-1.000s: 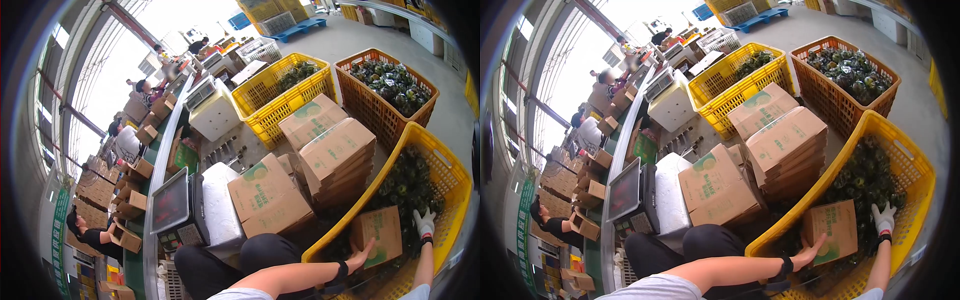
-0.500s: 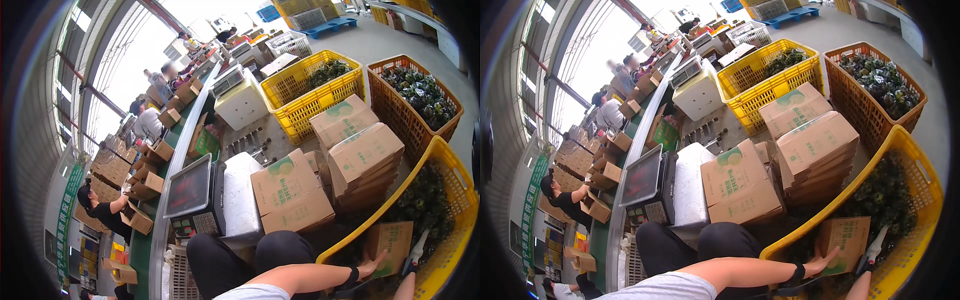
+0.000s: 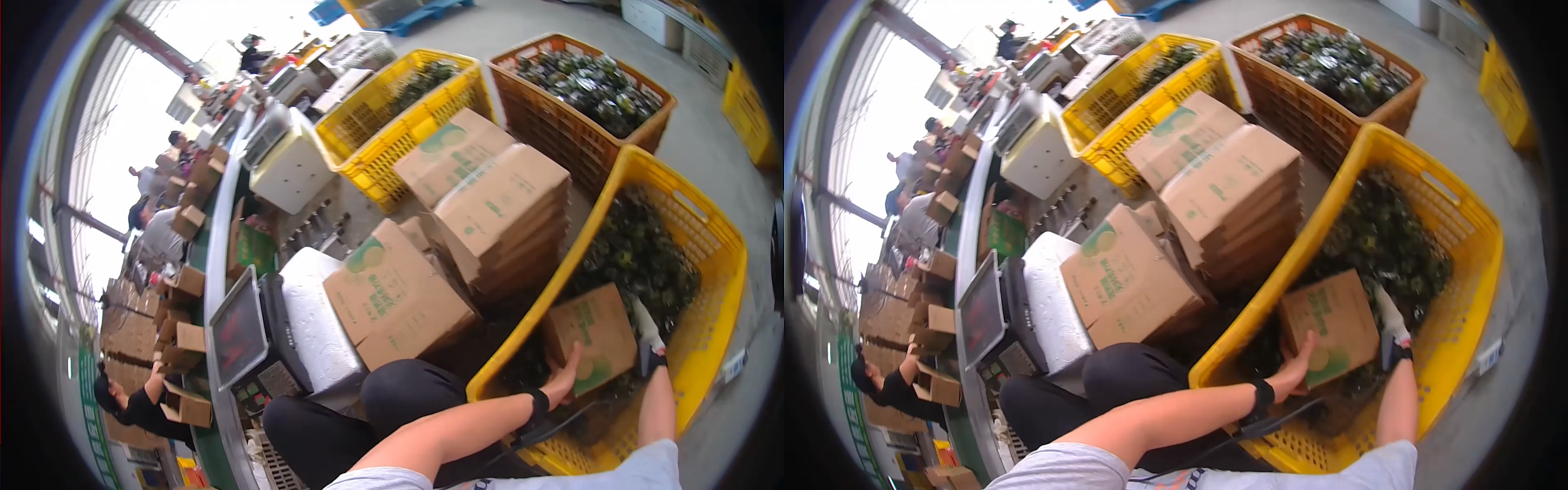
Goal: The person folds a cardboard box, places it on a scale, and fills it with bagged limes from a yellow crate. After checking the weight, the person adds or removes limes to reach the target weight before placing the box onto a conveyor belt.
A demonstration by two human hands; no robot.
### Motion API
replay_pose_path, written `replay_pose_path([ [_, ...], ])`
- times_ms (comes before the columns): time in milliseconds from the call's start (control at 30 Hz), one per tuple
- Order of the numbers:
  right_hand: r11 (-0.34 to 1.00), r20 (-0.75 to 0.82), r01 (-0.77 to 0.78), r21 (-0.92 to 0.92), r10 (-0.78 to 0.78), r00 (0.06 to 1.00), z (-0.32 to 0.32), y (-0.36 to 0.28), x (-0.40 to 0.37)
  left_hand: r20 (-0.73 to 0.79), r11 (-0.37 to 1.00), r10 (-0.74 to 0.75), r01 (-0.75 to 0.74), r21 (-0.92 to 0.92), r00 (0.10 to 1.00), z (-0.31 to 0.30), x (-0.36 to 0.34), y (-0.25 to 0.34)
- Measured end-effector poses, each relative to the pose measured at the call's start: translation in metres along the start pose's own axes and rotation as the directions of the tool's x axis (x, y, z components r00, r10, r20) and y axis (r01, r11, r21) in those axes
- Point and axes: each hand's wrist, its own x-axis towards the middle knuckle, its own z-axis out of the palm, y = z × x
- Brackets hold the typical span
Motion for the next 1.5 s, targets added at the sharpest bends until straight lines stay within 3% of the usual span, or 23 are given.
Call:
replay_pose_path([
  [33, 0.976, -0.055, 0.216, -0.038, -0.218, 0.974, 0.034, -0.005, -0.027, 0.007, 0.999, 0.033, -0.033, 0.013, 0.999, -0.006, 0.001, -0.001],
  [67, 0.985, -0.198, 0.058, 0.164, -0.025, 0.98, 0.044, 0.002, -0.024, 0.07, 1.0, 0.005, -0.007, 0.016, 0.998, -0.013, 0.001, 0.0],
  [100, 0.999, -0.328, 0.027, 0.027, -0.017, 0.945, 0.086, -0.03, -0.045, 0.122, 1.0, -0.004, 0.0, 0.031, 0.992, -0.019, 0.011, -0.005],
  [133, 0.993, -0.286, -0.063, 0.096, 0.088, 0.954, 0.071, -0.021, -0.04, 0.095, 0.999, -0.026, 0.024, 0.021, 0.995, -0.016, 0.002, 0.001],
  [167, 0.97, -0.277, -0.217, -0.107, 0.181, 0.944, 0.079, -0.045, -0.053, 0.08, 1.0, -0.019, 0.017, 0.025, 0.997, -0.014, -0.005, 0.006],
  [200, 0.879, -0.274, -0.37, -0.301, 0.292, 0.916, 0.1, -0.077, -0.069, 0.12, 1.0, 0.002, -0.005, 0.027, 0.993, -0.016, -0.009, 0.007],
  [267, 0.355, -0.492, -0.573, -0.739, 0.298, 0.818, 0.148, -0.15, -0.096, 0.143, 0.998, -0.008, -0.001, 0.065, 0.99, -0.02, -0.01, 0.007],
  [333, 0.141, -0.181, -0.181, -0.973, 0.009, 0.983, 0.122, -0.168, -0.089, 0.157, 0.998, -0.024, 0.014, 0.065, 0.987, -0.014, -0.01, 0.012],
  [400, 0.351, -0.394, -0.254, -0.901, -0.421, 0.817, 0.1, -0.183, -0.077, 0.146, 0.998, -0.043, 0.035, 0.051, 0.988, -0.016, -0.008, 0.01],
  [433, 0.207, -0.38, -0.319, -0.925, -0.56, 0.736, 0.08, -0.186, -0.07, 0.166, 0.998, -0.037, 0.027, 0.06, 0.985, -0.017, -0.005, 0.008],
  [533, 0.225, -0.691, -0.677, -0.701, -0.452, 0.565, 0.035, -0.185, -0.049, 0.149, 0.997, -0.032, 0.021, 0.071, 0.988, -0.016, -0.006, 0.009],
  [600, 0.412, -0.797, -0.683, -0.604, -0.335, 0.502, -0.014, -0.166, -0.033, 0.108, 0.998, -0.03, 0.023, 0.064, 0.994, -0.019, 0.001, 0.001],
  [667, 0.353, -0.824, -0.745, -0.565, -0.289, 0.488, -0.037, -0.156, -0.01, 0.197, 0.995, -0.023, 0.004, 0.098, 0.98, -0.028, 0.026, -0.014],
  [733, 0.054, -0.696, -0.708, -0.705, -0.247, 0.674, -0.064, -0.139, 0.008, 0.146, 0.997, -0.009, -0.004, 0.083, 0.989, -0.022, 0.011, -0.004],
  [800, 0.304, -0.82, -0.762, -0.572, -0.212, 0.531, -0.006, -0.163, -0.013, 0.143, 0.995, -0.005, -0.009, 0.095, 0.99, -0.021, 0.015, -0.006],
  [967, 0.147, -0.753, -0.739, -0.657, -0.149, 0.64, 0.006, -0.17, -0.031, 0.121, 0.994, 0.02, -0.033, 0.107, 0.992, -0.016, 0.004, 0.004],
  [1067, 0.271, -0.522, -0.57, -0.776, 0.231, 0.821, 0.019, -0.159, -0.049, 0.149, 0.994, -0.01, -0.007, 0.111, 0.989, -0.019, 0.009, -0.002],
  [1133, 0.454, -0.456, -0.52, -0.723, 0.253, 0.854, 0.024, -0.147, -0.06, 0.168, 0.994, -0.008, -0.011, 0.108, 0.986, -0.019, 0.009, -0.001],
  [1200, 0.502, -0.445, -0.54, -0.675, 0.307, 0.842, 0.026, -0.147, -0.07, 0.135, 0.992, -0.021, 0.004, 0.125, 0.991, -0.018, 0.003, 0.004],
  [1267, 0.696, -0.428, -0.519, -0.496, 0.324, 0.844, -0.006, -0.123, -0.062, 0.139, 0.992, -0.017, 0.0, 0.124, 0.99, -0.017, -0.001, 0.007],
  [1333, 0.728, -0.404, -0.517, -0.449, 0.351, 0.845, -0.028, -0.112, -0.05, 0.139, 0.993, -0.011, -0.006, 0.117, 0.99, -0.018, -0.003, 0.011],
  [1467, 0.244, -0.587, -0.605, -0.758, 0.148, 0.796, -0.016, -0.094, -0.037, 0.163, 0.993, -0.003, -0.015, 0.113, 0.987, -0.018, -0.004, 0.01],
  [1500, 0.261, -0.59, -0.597, -0.758, 0.114, 0.799, -0.018, -0.088, -0.035, 0.176, 0.994, -0.004, -0.015, 0.108, 0.984, -0.019, -0.003, 0.011],
])
